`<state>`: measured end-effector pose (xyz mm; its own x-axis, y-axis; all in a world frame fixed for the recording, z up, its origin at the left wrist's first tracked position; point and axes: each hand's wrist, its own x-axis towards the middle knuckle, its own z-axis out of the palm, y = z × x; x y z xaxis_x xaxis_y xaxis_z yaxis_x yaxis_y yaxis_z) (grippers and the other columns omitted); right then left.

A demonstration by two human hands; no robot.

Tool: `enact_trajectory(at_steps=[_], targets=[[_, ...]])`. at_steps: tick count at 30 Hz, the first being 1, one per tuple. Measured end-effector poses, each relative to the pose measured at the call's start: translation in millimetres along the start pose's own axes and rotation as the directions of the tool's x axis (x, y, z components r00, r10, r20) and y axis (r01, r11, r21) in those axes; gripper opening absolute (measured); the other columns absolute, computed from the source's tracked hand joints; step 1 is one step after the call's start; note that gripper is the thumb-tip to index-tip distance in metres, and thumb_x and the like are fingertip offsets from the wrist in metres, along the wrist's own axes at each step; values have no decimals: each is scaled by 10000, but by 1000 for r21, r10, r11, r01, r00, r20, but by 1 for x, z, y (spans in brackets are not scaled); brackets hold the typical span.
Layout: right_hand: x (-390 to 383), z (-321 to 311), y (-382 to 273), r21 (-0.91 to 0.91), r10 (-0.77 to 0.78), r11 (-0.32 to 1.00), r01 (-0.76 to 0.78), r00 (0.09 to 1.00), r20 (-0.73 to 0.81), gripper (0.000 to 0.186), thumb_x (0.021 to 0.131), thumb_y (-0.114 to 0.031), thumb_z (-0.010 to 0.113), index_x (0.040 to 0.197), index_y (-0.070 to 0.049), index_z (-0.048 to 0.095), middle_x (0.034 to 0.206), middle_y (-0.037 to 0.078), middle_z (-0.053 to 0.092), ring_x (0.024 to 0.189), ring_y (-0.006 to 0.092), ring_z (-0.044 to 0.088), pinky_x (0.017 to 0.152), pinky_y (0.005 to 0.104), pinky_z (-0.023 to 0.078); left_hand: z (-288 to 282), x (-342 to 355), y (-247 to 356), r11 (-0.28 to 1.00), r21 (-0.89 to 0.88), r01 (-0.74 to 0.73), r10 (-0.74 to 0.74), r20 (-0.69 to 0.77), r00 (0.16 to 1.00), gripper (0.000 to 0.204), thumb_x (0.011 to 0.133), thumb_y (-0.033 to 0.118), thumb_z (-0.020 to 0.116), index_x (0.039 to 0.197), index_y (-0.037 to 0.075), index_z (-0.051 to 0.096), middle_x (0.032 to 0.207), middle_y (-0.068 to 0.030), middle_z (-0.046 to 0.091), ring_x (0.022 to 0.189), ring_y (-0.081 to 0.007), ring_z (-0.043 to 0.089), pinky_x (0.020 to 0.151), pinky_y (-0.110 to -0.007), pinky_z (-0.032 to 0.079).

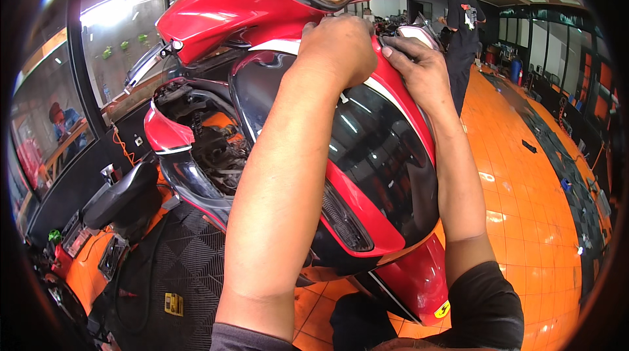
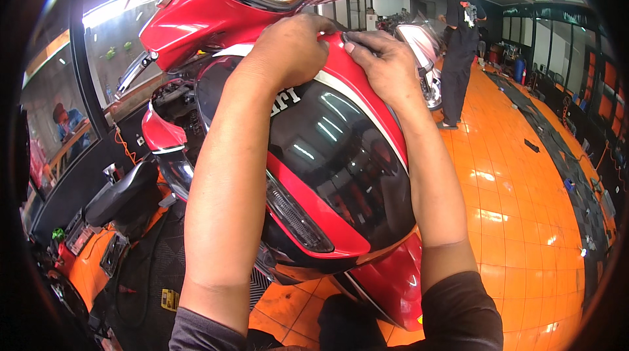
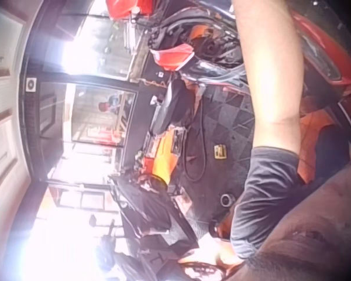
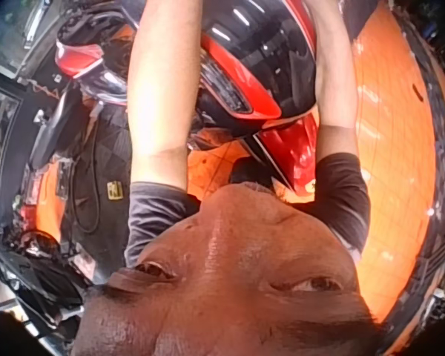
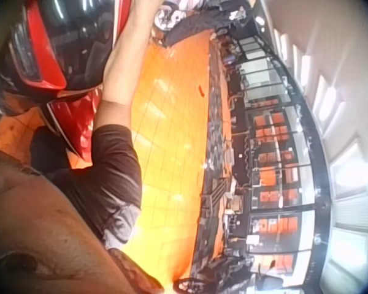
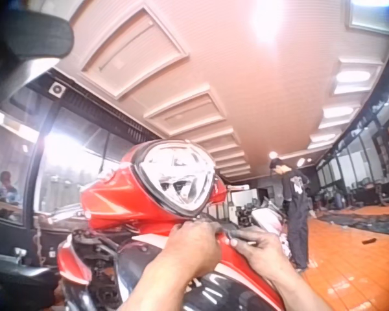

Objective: The person attaches rubber trim and small plastic clips to the front fairing of a red scooter by hand.

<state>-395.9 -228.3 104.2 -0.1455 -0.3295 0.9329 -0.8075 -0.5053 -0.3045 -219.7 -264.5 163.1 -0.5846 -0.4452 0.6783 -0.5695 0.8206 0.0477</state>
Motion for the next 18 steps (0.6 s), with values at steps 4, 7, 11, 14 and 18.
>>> enact_trajectory(at_steps=[4,7,11,14,18], targets=[[0,4,-2,-110,-90,990,89,996,-7,280,883,-196,677,1083,-5,714,1099,153,696,1004,283,663,909,325,489,-4,-3,0,1000,27,-9,9,-5,1000,394,864,151,548,1244,132,649,1239,-157,641,1183,-320,587,1024,-428,439],[-1,2,-3,-208,-164,965,161,987,3,264,893,-185,651,1073,-1,711,1145,166,683,1035,318,658,919,352,500,-1,0,2,999,49,-16,16,8,1000,410,872,147,536,1268,124,637,1237,-182,636,1163,-340,596,1003,-408,466],[-4,-8,-4,-391,-249,885,251,967,58,258,895,-168,622,1063,8,707,1163,178,674,1038,343,660,925,384,516,6,9,10,996,75,-58,55,39,998,399,877,143,535,1260,91,635,1222,-204,636,1147,-357,601,991,-413,469],[-7,1,0,-416,-342,847,330,938,48,284,878,-154,591,1075,26,689,1159,192,670,1017,372,662,941,409,525,0,19,5,997,28,-75,72,107,992,399,855,138,578,1243,74,640,1147,-239,658,1092,-387,624,950,-420,486],[2,-18,-11,-180,-133,966,185,954,268,426,918,-268,573,1261,-17,603,1316,177,592,1206,353,563,1056,411,437,-4,23,-5,994,22,-110,110,-7,994,451,837,161,619,1269,32,612,1179,-264,635,1121,-390,607,964,-410,471]])
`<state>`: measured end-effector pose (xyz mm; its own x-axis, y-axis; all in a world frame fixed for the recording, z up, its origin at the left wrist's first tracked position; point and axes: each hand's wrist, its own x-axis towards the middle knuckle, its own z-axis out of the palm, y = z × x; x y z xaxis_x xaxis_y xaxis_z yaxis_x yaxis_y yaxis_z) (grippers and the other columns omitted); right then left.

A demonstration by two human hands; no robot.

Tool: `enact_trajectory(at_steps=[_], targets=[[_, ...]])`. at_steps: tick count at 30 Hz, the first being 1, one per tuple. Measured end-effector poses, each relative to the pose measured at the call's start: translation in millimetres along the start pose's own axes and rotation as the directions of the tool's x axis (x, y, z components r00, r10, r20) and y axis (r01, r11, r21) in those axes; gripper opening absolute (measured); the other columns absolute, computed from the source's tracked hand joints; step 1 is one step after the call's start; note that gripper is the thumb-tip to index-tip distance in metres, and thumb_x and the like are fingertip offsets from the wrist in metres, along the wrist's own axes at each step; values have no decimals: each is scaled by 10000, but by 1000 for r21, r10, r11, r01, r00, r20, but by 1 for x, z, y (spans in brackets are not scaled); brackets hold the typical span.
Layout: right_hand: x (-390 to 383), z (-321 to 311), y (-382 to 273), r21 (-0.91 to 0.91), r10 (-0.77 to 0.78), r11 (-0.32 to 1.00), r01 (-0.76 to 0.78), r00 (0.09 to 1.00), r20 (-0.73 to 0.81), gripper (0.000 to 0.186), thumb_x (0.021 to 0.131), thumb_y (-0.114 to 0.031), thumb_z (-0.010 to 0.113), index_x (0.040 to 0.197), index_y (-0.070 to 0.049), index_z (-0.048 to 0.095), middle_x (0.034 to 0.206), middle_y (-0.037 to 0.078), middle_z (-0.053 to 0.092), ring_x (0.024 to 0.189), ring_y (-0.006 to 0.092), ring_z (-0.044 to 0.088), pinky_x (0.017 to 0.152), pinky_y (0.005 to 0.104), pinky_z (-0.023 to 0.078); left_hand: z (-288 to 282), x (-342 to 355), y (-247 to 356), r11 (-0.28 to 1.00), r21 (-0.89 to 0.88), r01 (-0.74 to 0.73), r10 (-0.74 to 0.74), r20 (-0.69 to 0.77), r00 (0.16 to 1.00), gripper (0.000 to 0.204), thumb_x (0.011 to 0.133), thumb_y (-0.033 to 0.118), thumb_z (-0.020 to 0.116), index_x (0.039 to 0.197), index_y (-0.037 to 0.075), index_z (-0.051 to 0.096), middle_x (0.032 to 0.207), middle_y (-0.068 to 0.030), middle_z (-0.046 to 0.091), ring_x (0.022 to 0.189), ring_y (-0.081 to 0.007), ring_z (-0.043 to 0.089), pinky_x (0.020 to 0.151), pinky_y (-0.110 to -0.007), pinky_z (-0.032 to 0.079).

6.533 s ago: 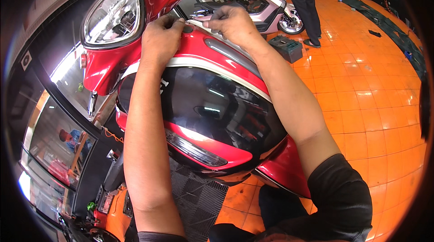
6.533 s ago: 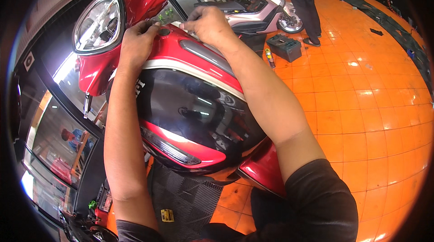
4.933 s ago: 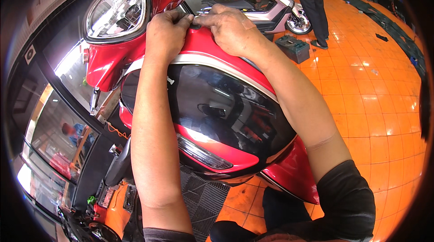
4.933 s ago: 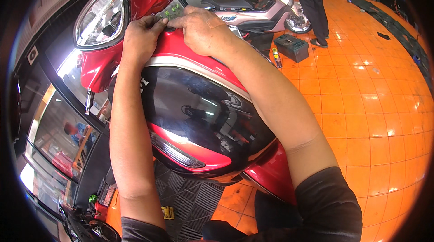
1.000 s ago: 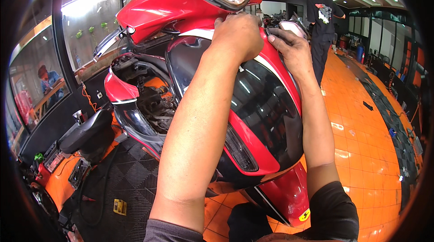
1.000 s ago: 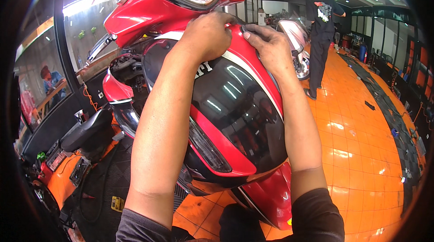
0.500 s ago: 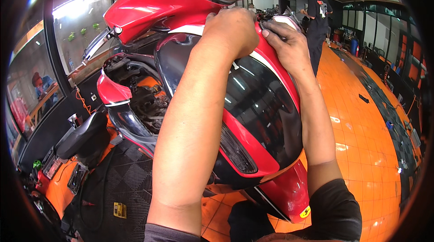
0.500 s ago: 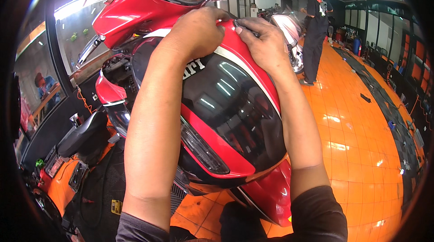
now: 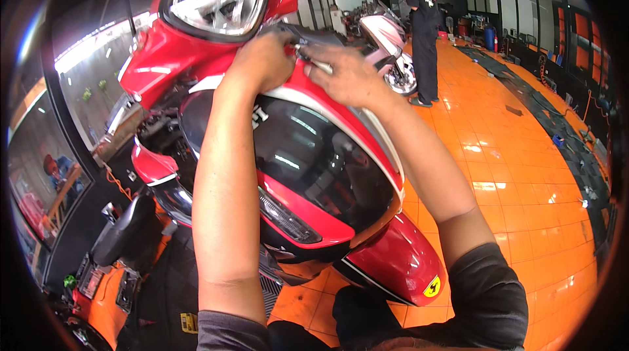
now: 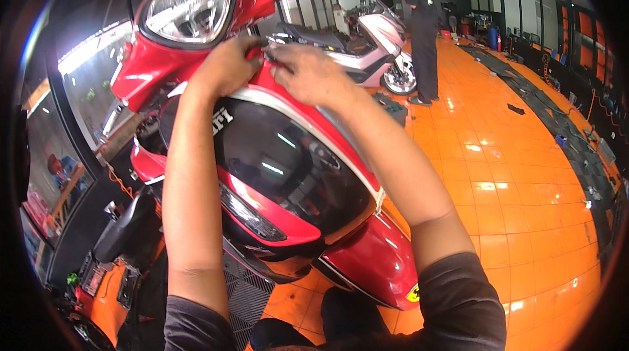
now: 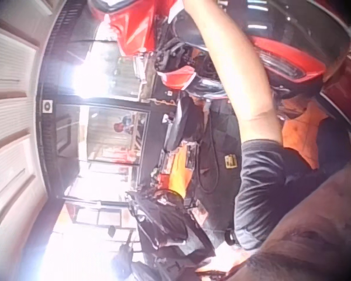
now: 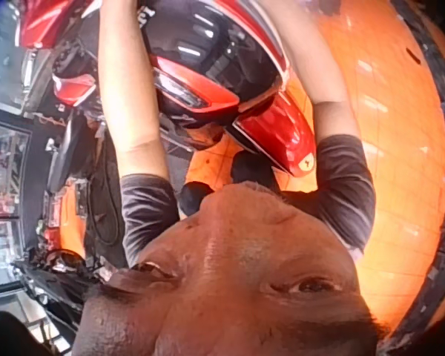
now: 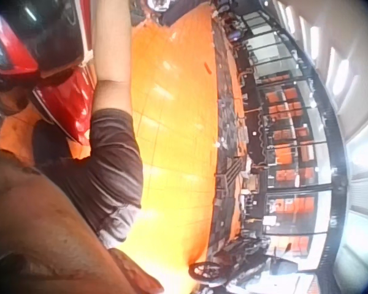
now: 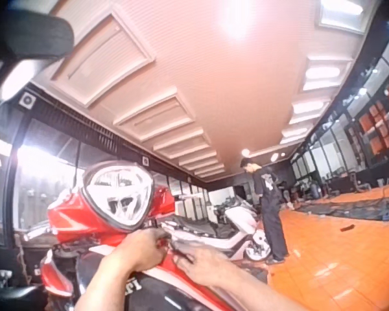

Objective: The person attaches rubber trim and small plastic clips to the front fairing of a red scooter by hand.

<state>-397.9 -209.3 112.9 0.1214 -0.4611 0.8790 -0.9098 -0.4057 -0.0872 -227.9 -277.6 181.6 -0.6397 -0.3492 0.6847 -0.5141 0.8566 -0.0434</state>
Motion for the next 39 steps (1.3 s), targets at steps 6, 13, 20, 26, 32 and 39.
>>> enact_trajectory(at_steps=[6,13,20,26,32,39], targets=[[-31,5,19,342,244,917,-205,967,-76,724,897,-364,652,1470,-17,378,1393,251,509,1273,383,519,1072,413,413,7,-3,12,975,-213,61,-62,0,998,451,864,195,632,1254,-30,607,1163,-230,672,1086,-297,651,952,-370,473],[-24,8,14,251,121,966,-70,973,-194,551,884,-343,662,1322,-27,553,1161,233,633,1077,370,618,933,425,485,16,0,9,990,-121,74,-91,-144,985,347,841,244,634,1140,82,699,1068,-186,698,1030,-356,656,925,-413,494],[3,19,20,381,275,895,-230,959,-66,450,846,-323,742,1207,-62,674,1222,160,663,1071,241,646,940,343,486,23,7,4,983,-111,148,-163,-141,977,258,848,279,638,1047,135,716,1034,-148,709,993,-334,665,892,-408,502],[8,23,39,446,258,877,-181,959,-118,467,817,-393,730,1170,-88,698,1104,196,694,1019,312,671,889,376,509,27,13,8,994,-45,104,-110,-168,980,255,879,299,628,1056,130,698,1028,-142,708,1001,-350,657,901,-452,482],[6,20,26,430,245,890,-150,954,-175,368,847,-312,703,1134,-82,711,1061,189,701,969,323,680,860,375,518,27,10,-1,993,-79,90,-101,-157,982,268,903,291,612,1079,104,691,1038,-161,704,1023,-354,653,912,-469,473],[5,19,18,410,170,911,-54,952,-253,269,861,-217,677,1065,-46,718,960,179,701,902,320,686,807,376,533,24,8,2,990,-93,107,-119,-133,984,268,897,246,612,1097,85,688,1040,-184,699,1033,-365,648,924,-446,483]])
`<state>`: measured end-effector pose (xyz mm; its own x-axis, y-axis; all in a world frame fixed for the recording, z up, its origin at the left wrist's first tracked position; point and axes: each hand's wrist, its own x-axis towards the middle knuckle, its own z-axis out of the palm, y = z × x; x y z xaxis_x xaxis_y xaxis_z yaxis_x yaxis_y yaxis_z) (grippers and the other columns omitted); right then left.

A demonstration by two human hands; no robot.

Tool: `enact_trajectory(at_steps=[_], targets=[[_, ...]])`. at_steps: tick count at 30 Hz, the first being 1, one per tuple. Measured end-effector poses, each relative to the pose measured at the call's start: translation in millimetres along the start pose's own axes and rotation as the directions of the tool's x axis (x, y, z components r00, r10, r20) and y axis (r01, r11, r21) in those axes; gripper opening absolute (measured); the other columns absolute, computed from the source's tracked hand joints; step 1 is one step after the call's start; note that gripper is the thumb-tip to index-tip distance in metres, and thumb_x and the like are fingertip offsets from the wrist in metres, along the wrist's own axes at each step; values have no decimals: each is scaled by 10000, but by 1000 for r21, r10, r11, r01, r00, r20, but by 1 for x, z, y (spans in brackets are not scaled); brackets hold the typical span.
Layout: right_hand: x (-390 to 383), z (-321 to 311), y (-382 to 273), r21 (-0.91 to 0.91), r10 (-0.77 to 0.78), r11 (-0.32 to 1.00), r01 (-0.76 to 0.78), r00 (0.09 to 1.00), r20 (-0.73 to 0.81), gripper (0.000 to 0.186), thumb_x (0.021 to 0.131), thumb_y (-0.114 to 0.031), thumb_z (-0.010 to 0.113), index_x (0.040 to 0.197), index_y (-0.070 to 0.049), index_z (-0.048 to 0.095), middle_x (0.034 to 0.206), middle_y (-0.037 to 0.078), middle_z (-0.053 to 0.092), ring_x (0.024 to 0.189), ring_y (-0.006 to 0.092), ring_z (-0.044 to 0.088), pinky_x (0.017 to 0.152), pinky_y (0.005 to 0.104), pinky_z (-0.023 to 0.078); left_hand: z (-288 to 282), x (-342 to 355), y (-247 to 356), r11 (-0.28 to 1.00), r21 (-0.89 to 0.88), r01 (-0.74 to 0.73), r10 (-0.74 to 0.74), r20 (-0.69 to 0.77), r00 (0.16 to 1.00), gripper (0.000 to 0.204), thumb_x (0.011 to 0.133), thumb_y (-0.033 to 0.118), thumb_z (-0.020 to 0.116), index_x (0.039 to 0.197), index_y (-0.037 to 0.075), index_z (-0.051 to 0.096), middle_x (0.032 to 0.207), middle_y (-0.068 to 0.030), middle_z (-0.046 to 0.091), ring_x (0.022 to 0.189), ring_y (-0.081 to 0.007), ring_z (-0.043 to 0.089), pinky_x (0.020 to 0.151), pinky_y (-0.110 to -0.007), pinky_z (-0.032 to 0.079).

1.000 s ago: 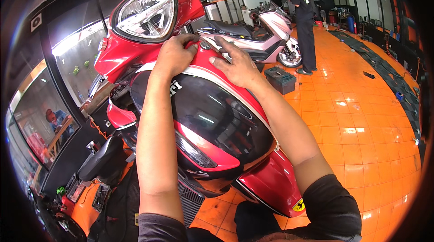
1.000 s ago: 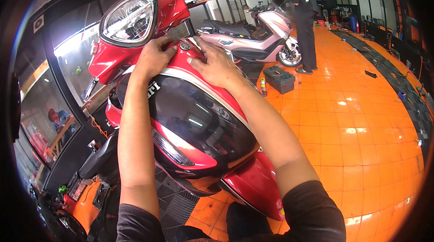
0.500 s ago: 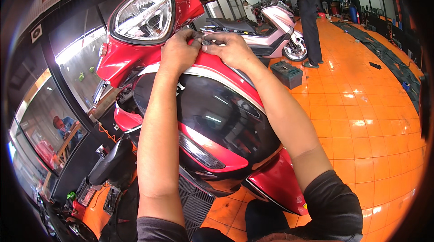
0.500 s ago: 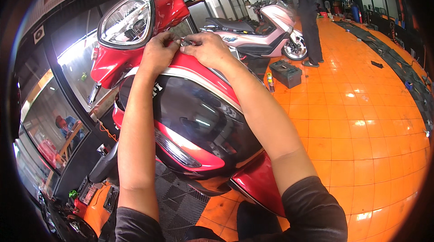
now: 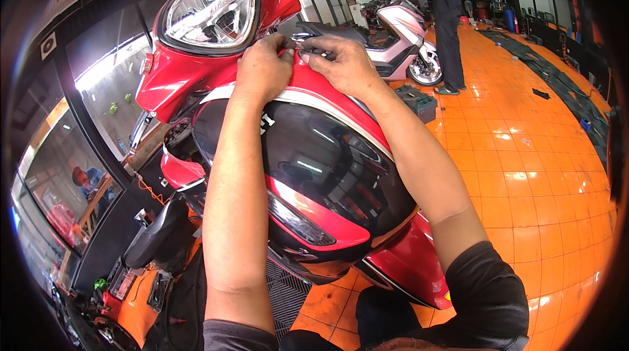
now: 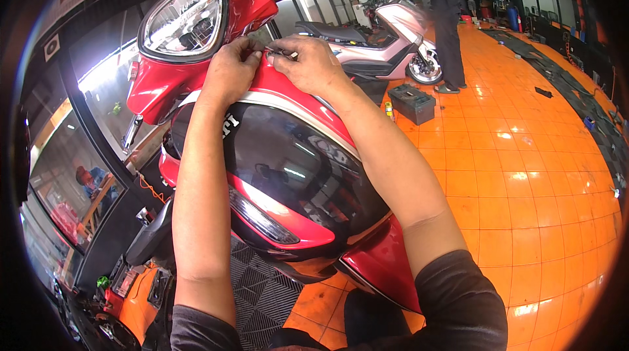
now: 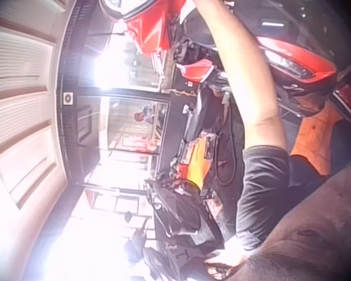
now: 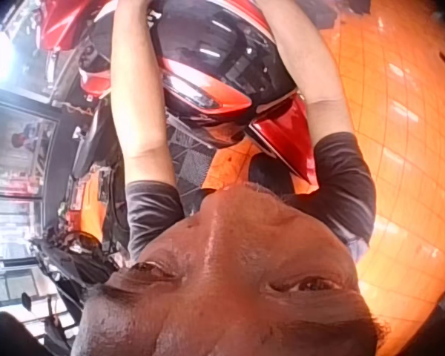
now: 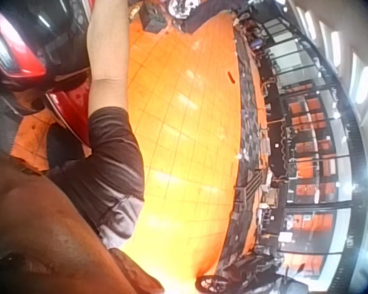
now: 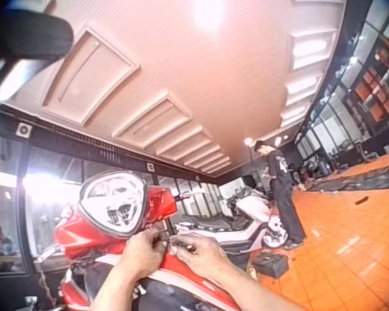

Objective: The person attaches rubber trim and small plastic clips to the front fairing of a red scooter by hand.

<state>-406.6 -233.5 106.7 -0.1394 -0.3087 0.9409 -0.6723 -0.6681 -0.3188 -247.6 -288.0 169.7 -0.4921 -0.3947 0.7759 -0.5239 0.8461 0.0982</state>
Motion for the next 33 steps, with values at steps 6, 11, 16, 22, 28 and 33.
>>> enact_trajectory(at_steps=[6,11,16,22,28,33], targets=[[0,1,-2,-167,-230,961,222,973,-29,206,874,-154,644,995,0,707,941,191,692,870,364,665,782,410,535,-2,-4,5,1000,-14,-21,21,-21,1000,277,887,201,617,1109,49,682,1036,-208,694,1012,-365,654,903,-429,492],[-1,2,-5,-243,-261,936,254,965,3,221,882,-156,664,1023,9,708,986,193,707,892,345,694,789,374,547,4,-4,-3,999,-22,-50,48,-67,997,268,894,181,611,1102,23,671,990,-218,701,944,-345,681,860,-395,502],[-1,1,-4,-289,-317,907,305,948,6,209,883,-141,653,1012,17,700,982,199,701,876,356,690,771,386,546,2,-5,2,999,-26,-44,43,-47,998,276,894,185,614,1108,21,670,1008,-220,699,954,-348,680,865,-397,503],[-1,-1,-4,-242,-241,944,226,970,-38,216,885,-137,639,1023,19,697,983,203,699,871,352,687,766,383,542,-3,-9,9,999,-10,-33,33,-33,999,329,876,218,629,1137,22,666,1042,-226,693,995,-360,671,888,-406,499],[-3,-1,3,-161,-77,986,52,986,-150,246,904,-187,642,1036,11,701,953,199,704,870,323,698,760,372,536,0,-5,9,998,15,-66,66,-24,998,369,849,283,641,1150,75,682,1085,-190,692,1047,-368,647,921,-438,488],[-7,-4,7,-97,-30,995,8,972,-233,253,912,-213,641,1029,2,707,916,193,710,816,288,696,739,358,527,3,-4,18,979,112,-168,173,-40,984,380,832,309,666,1125,69,689,1152,-173,667,1059,-366,637,911,-447,494]])
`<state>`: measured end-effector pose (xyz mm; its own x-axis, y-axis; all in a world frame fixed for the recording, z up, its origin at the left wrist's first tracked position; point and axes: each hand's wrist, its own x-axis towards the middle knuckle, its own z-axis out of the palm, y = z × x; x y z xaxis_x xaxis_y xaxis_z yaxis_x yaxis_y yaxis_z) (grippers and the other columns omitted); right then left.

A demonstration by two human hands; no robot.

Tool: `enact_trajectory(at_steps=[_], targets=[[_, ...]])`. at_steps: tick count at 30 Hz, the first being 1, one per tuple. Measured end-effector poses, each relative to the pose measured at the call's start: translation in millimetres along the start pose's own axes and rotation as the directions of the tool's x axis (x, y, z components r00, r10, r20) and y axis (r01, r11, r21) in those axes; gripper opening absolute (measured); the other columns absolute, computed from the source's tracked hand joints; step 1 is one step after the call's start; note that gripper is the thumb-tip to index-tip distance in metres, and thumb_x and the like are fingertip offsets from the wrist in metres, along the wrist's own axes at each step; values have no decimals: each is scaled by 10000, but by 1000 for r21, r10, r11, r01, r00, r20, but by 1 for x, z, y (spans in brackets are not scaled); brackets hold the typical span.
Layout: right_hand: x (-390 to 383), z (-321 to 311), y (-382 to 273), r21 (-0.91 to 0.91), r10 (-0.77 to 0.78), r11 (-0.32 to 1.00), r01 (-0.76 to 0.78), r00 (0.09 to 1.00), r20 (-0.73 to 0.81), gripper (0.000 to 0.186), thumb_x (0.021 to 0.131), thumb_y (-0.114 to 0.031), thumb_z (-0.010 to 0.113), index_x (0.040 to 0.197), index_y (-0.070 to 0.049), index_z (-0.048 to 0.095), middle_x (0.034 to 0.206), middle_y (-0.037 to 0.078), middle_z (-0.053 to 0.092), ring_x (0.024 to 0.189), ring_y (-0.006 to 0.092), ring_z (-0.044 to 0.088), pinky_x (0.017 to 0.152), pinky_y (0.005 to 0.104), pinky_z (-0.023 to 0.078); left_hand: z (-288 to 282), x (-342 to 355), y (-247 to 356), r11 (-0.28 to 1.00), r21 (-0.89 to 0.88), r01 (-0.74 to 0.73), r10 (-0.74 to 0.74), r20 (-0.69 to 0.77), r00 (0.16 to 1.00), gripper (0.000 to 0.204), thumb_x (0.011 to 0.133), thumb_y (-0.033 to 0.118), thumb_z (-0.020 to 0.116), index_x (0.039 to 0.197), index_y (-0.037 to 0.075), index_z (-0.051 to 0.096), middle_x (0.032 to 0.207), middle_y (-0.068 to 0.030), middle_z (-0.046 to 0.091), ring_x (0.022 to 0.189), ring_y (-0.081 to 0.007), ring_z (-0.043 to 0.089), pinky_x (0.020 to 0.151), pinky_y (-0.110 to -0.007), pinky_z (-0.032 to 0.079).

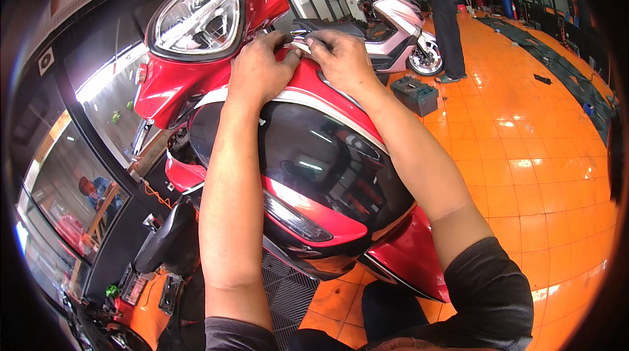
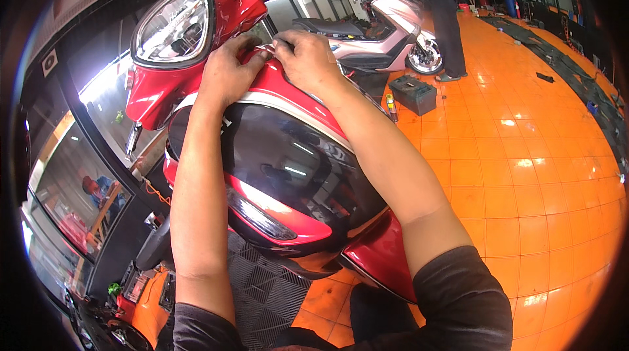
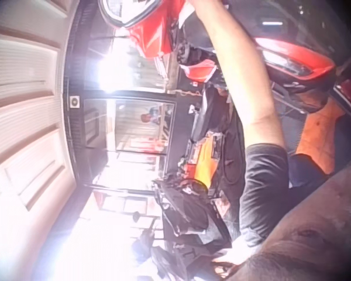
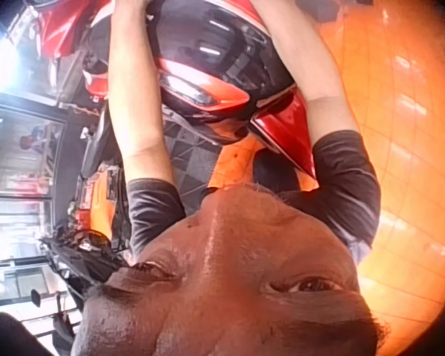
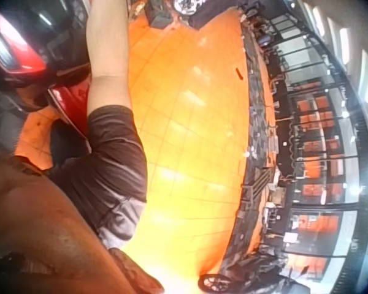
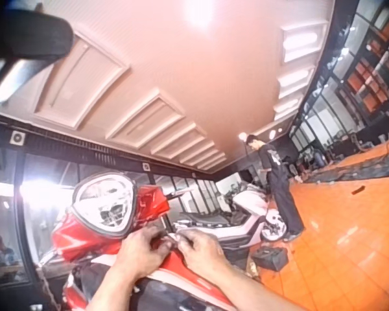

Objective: The person attaches rubber trim and small plastic clips to the front fairing of a red scooter by hand.

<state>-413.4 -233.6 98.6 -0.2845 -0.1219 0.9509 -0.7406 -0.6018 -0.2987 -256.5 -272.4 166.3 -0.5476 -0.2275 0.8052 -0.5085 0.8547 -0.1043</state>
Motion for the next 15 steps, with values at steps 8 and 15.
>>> enact_trajectory(at_steps=[8,15], targets=[[-4,0,4,28,48,998,-48,999,-6,233,879,-216,619,959,-18,712,896,208,685,850,390,658,786,446,513,-1,0,7,998,50,-33,36,-57,998,290,858,250,677,1026,14,701,1060,-196,677,972,-376,651,866,-427,497],[-5,-1,12,-49,0,999,0,1000,0,240,897,-212,620,1019,-25,708,914,199,690,843,358,674,759,400,522,3,3,8,991,107,-76,81,-44,996,254,847,244,671,993,43,726,1068,-183,670,979,-393,639,873,-448,496]])
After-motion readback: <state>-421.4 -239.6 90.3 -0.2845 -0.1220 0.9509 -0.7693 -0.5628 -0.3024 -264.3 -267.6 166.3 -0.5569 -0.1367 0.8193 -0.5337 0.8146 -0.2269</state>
